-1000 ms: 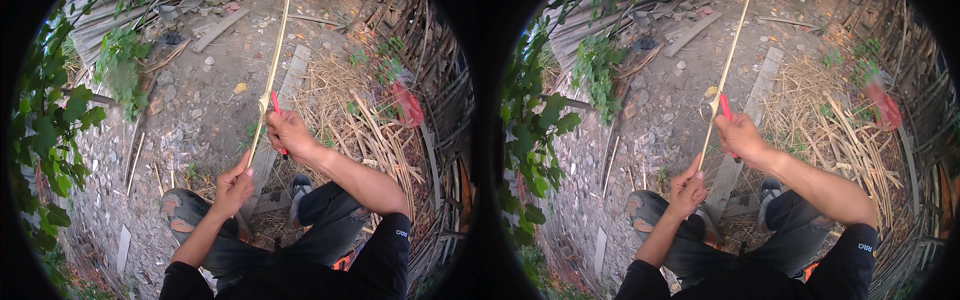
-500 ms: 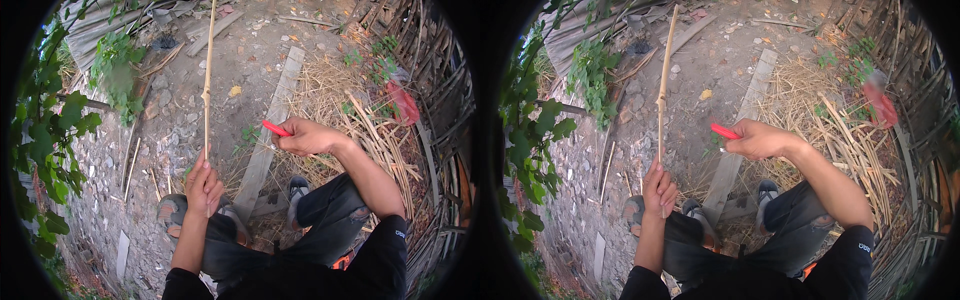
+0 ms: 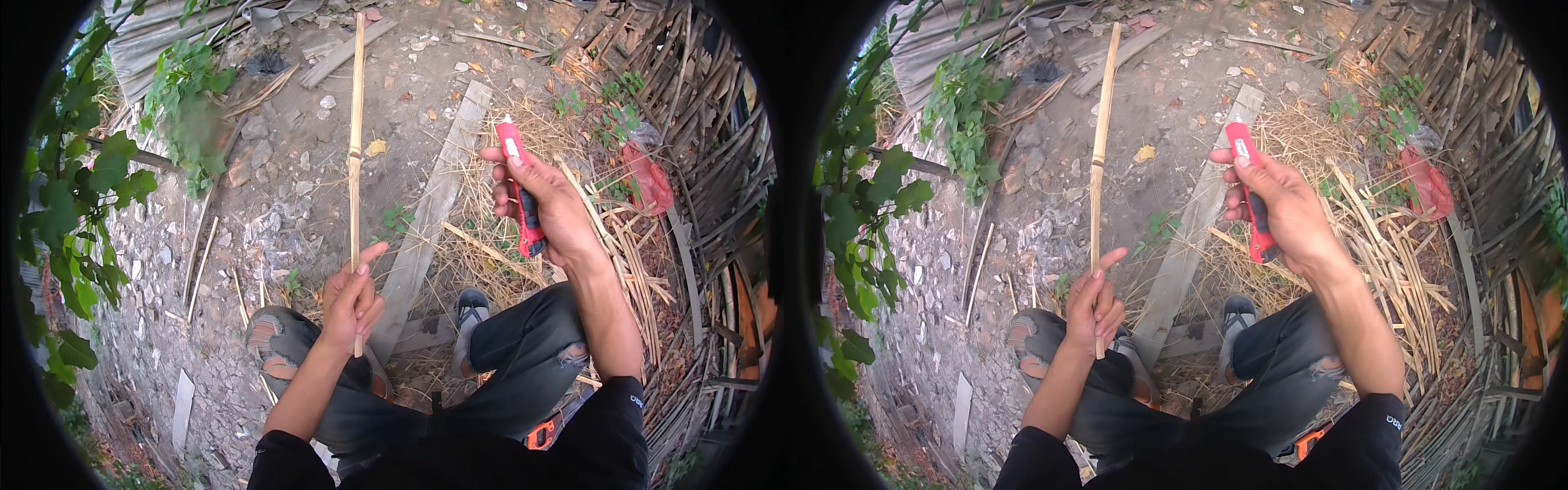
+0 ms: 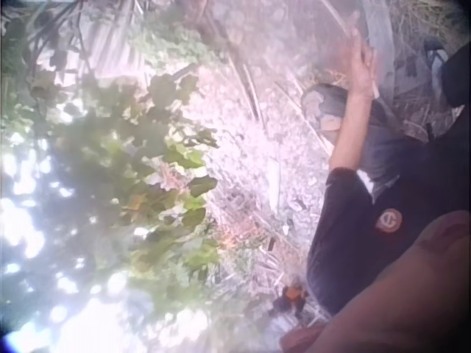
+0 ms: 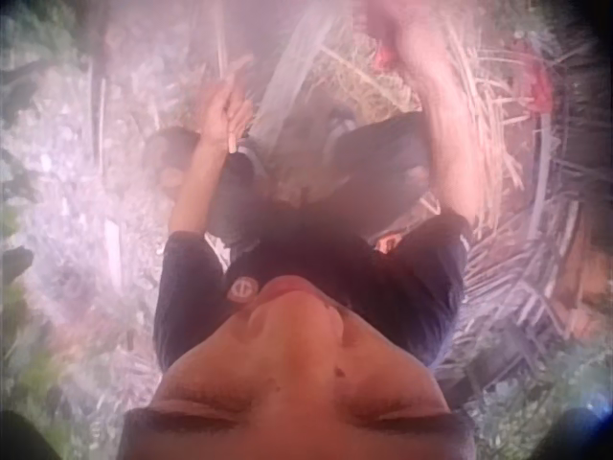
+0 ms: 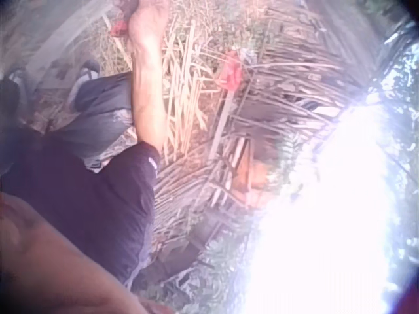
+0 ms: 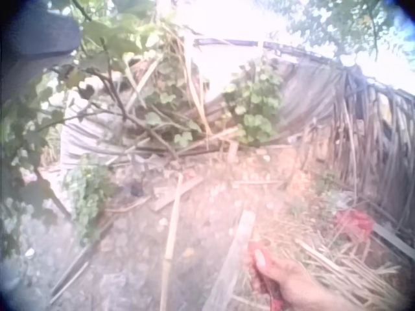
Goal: The person sits on the ground and uses a red utility knife to shave and smooth a long, thin bamboo strip. They hold the strip with their left hand and repeatedly scrape the blade along its length to remove the outer layer and refine its shape.
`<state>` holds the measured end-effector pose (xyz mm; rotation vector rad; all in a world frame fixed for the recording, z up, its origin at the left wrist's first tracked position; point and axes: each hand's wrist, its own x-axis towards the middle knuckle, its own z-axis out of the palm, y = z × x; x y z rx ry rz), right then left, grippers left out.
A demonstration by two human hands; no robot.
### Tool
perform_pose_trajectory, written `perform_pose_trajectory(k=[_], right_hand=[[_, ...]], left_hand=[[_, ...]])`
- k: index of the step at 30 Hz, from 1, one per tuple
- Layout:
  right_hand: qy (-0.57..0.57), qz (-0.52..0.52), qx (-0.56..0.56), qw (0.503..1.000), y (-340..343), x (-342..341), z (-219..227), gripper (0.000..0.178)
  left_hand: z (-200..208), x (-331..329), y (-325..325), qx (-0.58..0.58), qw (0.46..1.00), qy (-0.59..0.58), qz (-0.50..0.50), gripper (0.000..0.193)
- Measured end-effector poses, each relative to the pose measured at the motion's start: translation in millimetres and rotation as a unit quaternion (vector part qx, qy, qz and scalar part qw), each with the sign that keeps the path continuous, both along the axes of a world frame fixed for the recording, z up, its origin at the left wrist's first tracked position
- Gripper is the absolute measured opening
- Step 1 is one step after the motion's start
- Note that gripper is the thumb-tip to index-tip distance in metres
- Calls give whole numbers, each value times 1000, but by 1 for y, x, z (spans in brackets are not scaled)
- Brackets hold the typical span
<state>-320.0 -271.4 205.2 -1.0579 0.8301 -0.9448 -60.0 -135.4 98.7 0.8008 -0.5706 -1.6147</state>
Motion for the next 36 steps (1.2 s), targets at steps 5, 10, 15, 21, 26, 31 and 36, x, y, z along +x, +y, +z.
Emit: perform_pose_trajectory(k=[5,10,15,21,26,31,36], right_hand=[[-51,32,64,996,30,47,-59,30],[-75,-21,42,996,43,68,-53,17],[-30,27,13,999,48,78,-74,22],[-63,41,18,997,66,85,-77,32],[-25,68,1,997,75,82,-91,30],[5,79,-39,996,75,78,-94,36],[-8,82,-5,997,75,74,-85,53]], left_hand=[[6,-28,-7,-36,997,-72,-20,34],[2,-41,-2,-35,986,-160,-32,26],[-4,-45,-1,-7,990,-144,-8,20],[-8,-38,9,-21,989,-144,1,20],[-23,-35,20,-51,989,-138,-18,35],[-20,-38,17,-52,986,-155,-32,49],[-20,-38,17,-47,991,-124,-25,57]])
